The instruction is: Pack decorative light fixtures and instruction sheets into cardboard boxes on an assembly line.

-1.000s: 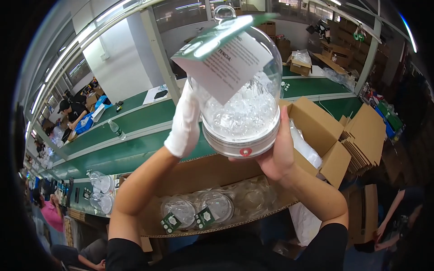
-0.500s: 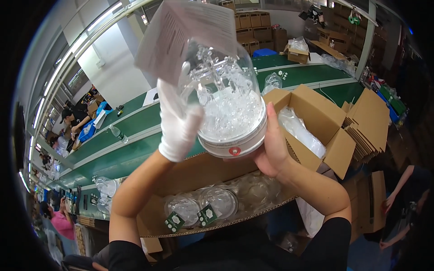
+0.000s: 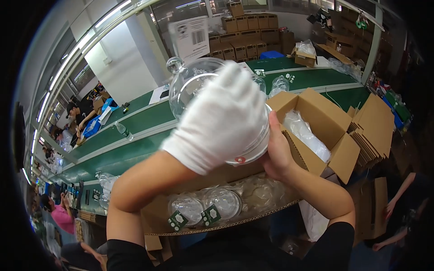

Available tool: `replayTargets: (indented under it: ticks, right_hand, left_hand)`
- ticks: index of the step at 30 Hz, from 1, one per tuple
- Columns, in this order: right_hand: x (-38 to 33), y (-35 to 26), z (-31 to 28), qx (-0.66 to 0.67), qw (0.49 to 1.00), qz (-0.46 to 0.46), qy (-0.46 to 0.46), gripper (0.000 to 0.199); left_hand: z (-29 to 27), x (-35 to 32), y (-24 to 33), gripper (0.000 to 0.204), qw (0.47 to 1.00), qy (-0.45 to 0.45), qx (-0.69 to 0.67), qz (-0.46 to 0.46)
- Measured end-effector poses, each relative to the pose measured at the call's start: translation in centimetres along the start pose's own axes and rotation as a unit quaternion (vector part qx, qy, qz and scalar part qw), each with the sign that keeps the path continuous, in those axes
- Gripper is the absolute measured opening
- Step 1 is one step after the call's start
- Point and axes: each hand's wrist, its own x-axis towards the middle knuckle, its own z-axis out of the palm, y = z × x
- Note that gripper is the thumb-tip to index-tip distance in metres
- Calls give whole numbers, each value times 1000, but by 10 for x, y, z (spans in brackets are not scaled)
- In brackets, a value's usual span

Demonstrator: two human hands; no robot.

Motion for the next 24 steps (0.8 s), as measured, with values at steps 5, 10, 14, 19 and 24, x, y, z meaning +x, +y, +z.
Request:
replayTargets:
  ticks: [5, 10, 14, 19, 24]
  right_hand:
    - [3, 16, -37, -124, 991, 20, -49, 70]
    - [3, 9, -18, 27, 999, 11, -33, 71]
    - [5, 17, -20, 1, 999, 1, -38, 69]
    - [-1, 22, 1, -27, 999, 10, -18, 68]
    - [-1, 20, -3, -50, 998, 28, 1, 72]
  left_hand:
    - [-8, -27, 15, 19, 936, 7, -339, 100]
    - [-11, -99, -47, 21, 900, 357, -211, -136]
    - [5, -108, -71, 43, 641, 156, -532, -531]
    - [46, -105, -82, 75, 692, 202, -563, -404]
    - [14, -70, -71, 34, 545, 71, -733, -402]
